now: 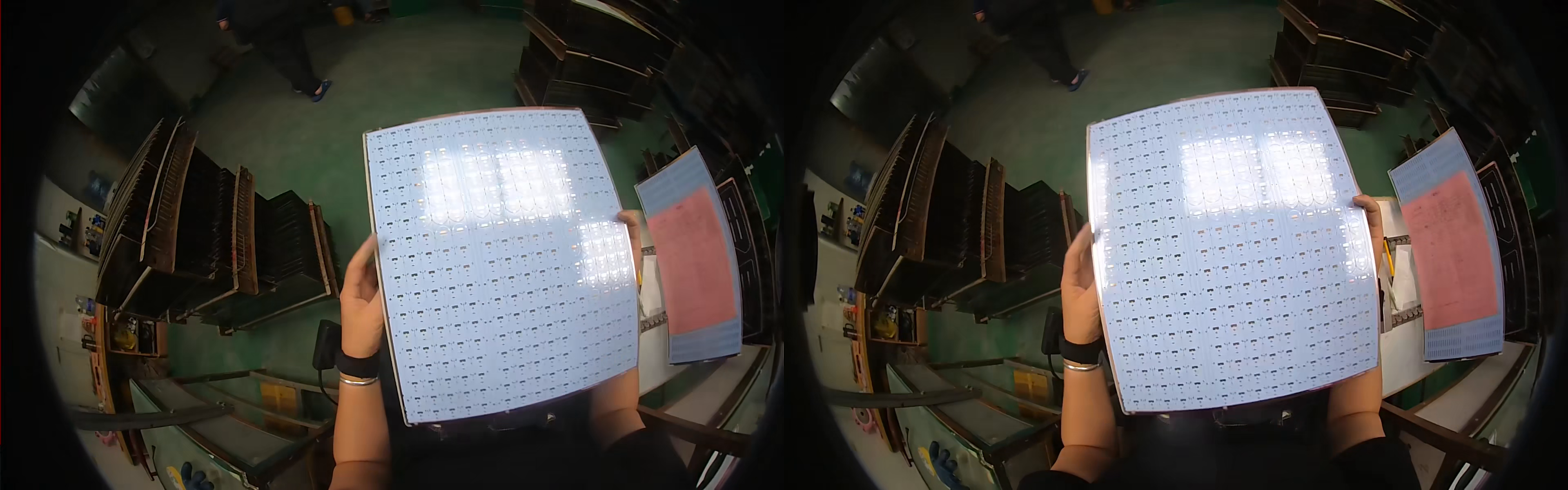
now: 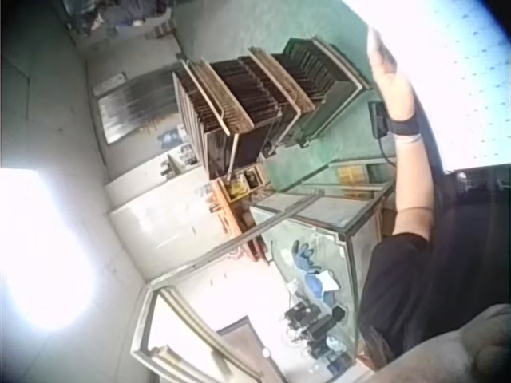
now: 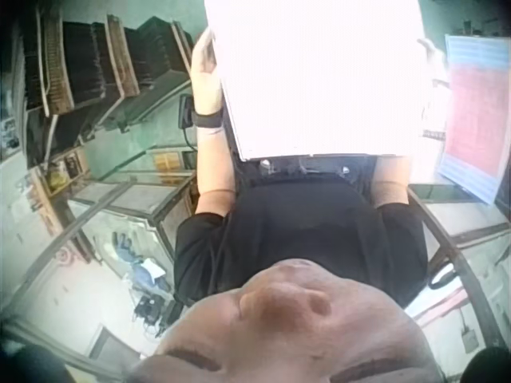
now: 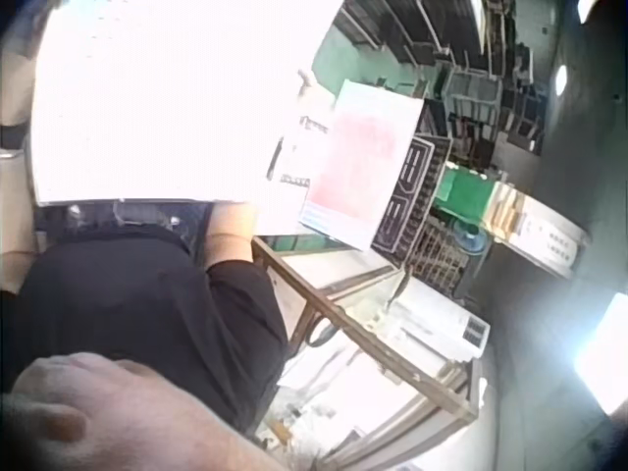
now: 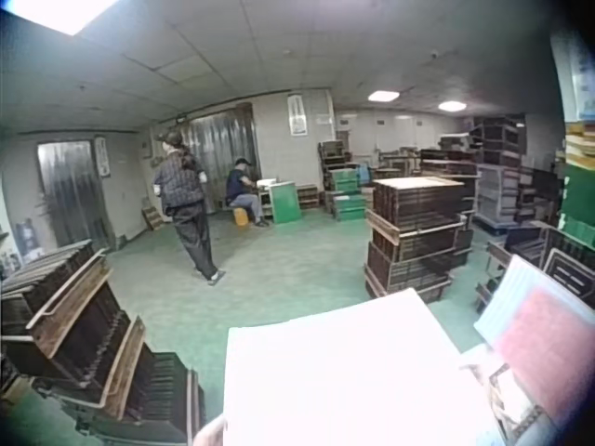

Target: Inspecting circuit boards from a rack and recording data on a log sheet.

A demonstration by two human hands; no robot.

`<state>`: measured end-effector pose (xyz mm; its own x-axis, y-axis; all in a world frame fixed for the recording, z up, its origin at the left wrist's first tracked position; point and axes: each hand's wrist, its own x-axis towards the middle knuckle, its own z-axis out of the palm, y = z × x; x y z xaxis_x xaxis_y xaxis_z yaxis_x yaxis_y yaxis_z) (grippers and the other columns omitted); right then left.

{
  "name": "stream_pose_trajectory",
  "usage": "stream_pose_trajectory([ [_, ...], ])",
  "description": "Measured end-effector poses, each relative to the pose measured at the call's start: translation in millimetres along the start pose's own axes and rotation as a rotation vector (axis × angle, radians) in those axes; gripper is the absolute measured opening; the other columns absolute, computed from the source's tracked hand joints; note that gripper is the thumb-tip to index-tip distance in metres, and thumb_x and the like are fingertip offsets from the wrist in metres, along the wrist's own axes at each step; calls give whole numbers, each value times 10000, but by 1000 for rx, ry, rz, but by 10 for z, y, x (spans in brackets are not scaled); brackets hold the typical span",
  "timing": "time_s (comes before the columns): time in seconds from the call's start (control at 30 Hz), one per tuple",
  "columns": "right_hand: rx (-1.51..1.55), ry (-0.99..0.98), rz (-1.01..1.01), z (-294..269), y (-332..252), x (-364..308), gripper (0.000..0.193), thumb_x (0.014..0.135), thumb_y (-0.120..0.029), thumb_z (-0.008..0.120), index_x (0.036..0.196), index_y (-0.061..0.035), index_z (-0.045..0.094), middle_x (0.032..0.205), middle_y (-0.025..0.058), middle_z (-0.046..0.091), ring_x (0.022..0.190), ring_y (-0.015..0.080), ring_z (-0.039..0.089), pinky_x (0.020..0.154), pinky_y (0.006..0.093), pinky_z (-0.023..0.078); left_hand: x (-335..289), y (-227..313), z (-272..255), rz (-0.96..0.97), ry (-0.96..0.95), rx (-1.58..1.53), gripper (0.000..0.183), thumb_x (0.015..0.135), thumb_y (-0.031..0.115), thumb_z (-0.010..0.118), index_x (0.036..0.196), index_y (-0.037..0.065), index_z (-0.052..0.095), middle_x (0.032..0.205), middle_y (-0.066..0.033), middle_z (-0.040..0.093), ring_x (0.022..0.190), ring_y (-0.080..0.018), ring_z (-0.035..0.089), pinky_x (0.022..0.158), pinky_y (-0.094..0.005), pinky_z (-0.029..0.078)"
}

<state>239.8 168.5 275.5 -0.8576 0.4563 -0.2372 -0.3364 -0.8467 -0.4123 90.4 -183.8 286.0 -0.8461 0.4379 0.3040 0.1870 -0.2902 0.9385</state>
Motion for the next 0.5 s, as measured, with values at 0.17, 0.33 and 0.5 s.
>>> stream_pose_trajectory([
  [0.17,-232,-29,-375,270,320,-215,492,910,-232,466,1331,-8,344,1342,193,412,1173,250,478,976,335,404,-87,22,-55,-300,100,-461,570,911,128,515,1396,30,233,1183,-135,550,1042,-167,555,897,-323,455],
  [0.33,-662,-197,-672,343,338,-313,663,904,-229,494,1428,-26,144,1271,213,488,1028,191,582,870,251,454,-233,-124,-263,-395,110,-593,377,956,184,422,1285,3,383,1182,-123,544,1060,-169,544,903,-312,454],
  [0.5,-901,-270,-372,304,70,-484,714,893,-206,542,1426,2,116,1227,166,529,987,100,556,867,225,413,-191,-99,-127,-378,149,-591,355,943,132,432,1268,-5,393,1189,-124,536,1071,-180,538,922,-323,444],
])
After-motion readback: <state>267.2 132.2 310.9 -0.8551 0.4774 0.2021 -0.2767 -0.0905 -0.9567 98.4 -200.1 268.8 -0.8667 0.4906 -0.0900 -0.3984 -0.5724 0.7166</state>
